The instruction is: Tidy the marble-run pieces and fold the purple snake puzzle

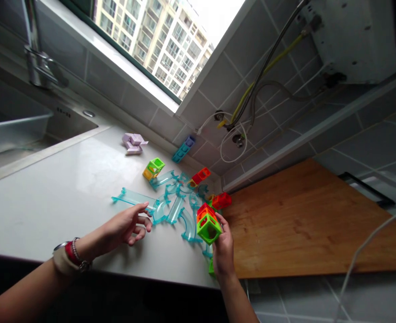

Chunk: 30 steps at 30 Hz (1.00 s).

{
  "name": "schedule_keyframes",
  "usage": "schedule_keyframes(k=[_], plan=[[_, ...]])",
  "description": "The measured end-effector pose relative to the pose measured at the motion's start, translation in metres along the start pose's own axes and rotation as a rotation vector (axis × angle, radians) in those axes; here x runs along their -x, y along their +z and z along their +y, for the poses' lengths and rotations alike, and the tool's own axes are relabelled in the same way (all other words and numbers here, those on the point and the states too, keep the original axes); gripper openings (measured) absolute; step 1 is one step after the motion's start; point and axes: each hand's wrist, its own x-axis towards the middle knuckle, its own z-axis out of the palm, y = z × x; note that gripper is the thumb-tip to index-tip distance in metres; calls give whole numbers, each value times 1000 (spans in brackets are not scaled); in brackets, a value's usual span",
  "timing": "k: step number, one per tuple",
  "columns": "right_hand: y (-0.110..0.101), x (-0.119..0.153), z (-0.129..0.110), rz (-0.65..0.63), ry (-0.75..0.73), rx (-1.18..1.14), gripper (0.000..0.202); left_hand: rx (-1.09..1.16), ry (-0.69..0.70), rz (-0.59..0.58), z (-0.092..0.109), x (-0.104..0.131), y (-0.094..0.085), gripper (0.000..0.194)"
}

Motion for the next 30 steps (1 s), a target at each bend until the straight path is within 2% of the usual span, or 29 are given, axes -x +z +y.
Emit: schedule_keyframes(k=[3,5,8,13,20,23,27,30], plan=[[-4,2,4,33,60,-115,43,61,-89,-55,-5,-1,3,55],[-6,2,5,31,75,-142,35,119,-146,-104,-7,-3,3,55],[-6,2,4,6,103,-145,37,225,-189,-127,-10,-5,5,56],[-4,4,-1,9,210,-252,46,340,-219,-78,-9,-2,11,59],[2,7,-7,-42,312,-466,49,292,-244,-255,0,15,25,72],[8,9,-10,-56,344,-504,46,106,-159,-246,0,22,36,69],[21,16,-14,-154,449,-541,42,-303,141,-188,-6,29,46,60],[32,21,-17,-226,516,-541,47,-562,319,-101,-13,29,46,59]])
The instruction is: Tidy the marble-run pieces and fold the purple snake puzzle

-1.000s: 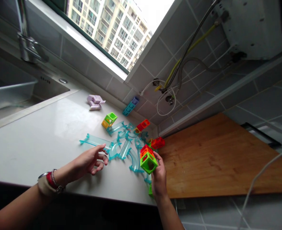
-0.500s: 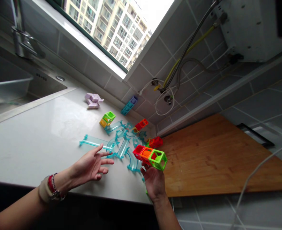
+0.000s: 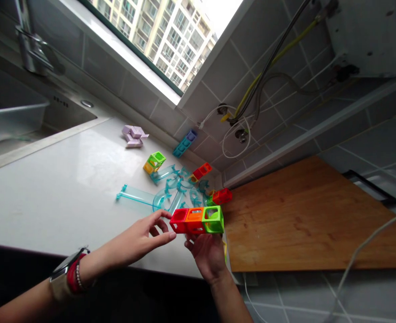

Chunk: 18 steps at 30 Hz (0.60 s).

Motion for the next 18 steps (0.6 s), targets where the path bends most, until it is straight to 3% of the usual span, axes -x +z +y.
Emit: schedule_keyframes(k=[5,8,10,14,18], plan=[[14,0,10,-65,92,46,61,134,106,-4,-8,-3,-2,84],[15,-4,15,-99,110,160,58,165,186,-54,-7,-4,-3,64],[14,-7,14,-78,20,258,52,173,187,-79,-6,-5,-4,50],[7,-7,5,17,-223,294,43,299,121,-71,-6,-9,-7,49],[5,-1,3,-34,-249,352,55,361,61,-93,-9,-14,-9,54]])
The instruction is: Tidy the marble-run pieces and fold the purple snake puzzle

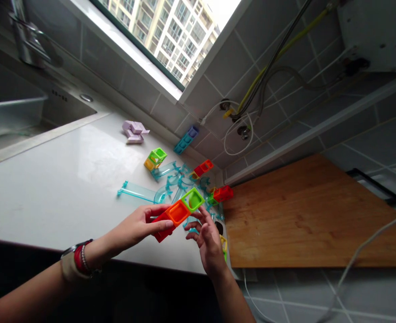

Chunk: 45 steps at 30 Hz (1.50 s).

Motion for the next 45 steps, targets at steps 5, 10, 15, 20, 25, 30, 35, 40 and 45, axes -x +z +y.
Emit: schedule_keyframes(k=[5,10,15,20,25,30,35,40,45], plan=[[8,1,-2,16,-36,76,59,-101,26,-14,-4,2,3,53],[13,-2,-9,66,-48,110,54,-171,46,-3,-9,6,8,58],[13,0,-14,91,-26,93,48,-154,43,-48,-5,7,7,51],[6,0,-20,195,-11,-52,27,89,-42,-222,3,7,3,46],[-5,4,-14,189,-39,37,39,347,-79,-182,5,9,-1,43],[-14,20,22,25,42,441,50,474,-58,-71,6,11,-4,44],[-20,28,59,20,-33,922,47,470,-66,5,4,10,-2,44],[-27,29,56,-21,-126,1003,75,360,-65,54,6,7,3,53],[-47,18,16,-178,-136,871,94,277,-65,86,2,3,3,53]])
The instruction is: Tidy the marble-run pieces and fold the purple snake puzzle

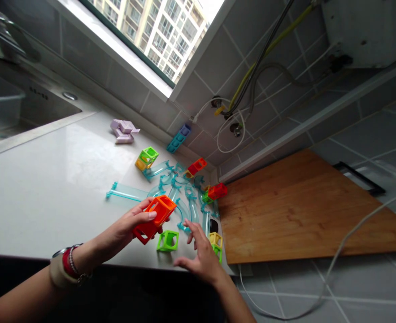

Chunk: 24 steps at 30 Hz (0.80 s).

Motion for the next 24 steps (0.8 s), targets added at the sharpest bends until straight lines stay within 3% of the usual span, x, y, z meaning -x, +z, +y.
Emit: schedule_keyframes(k=[4,6,10,14,24], plan=[[-36,-35,23,477,158,-211,58,-11,-8,-40,-5,-1,1,55],[-49,-61,43,627,204,-236,59,-24,-7,-61,-7,-1,2,54],[-60,-107,80,809,354,-285,52,-53,-8,-57,-10,-4,2,55],[-61,-134,95,891,414,-282,28,-87,-22,-41,-13,-9,-4,60],[-63,-159,113,851,440,-366,30,-88,-20,-79,-15,-8,-2,59]])
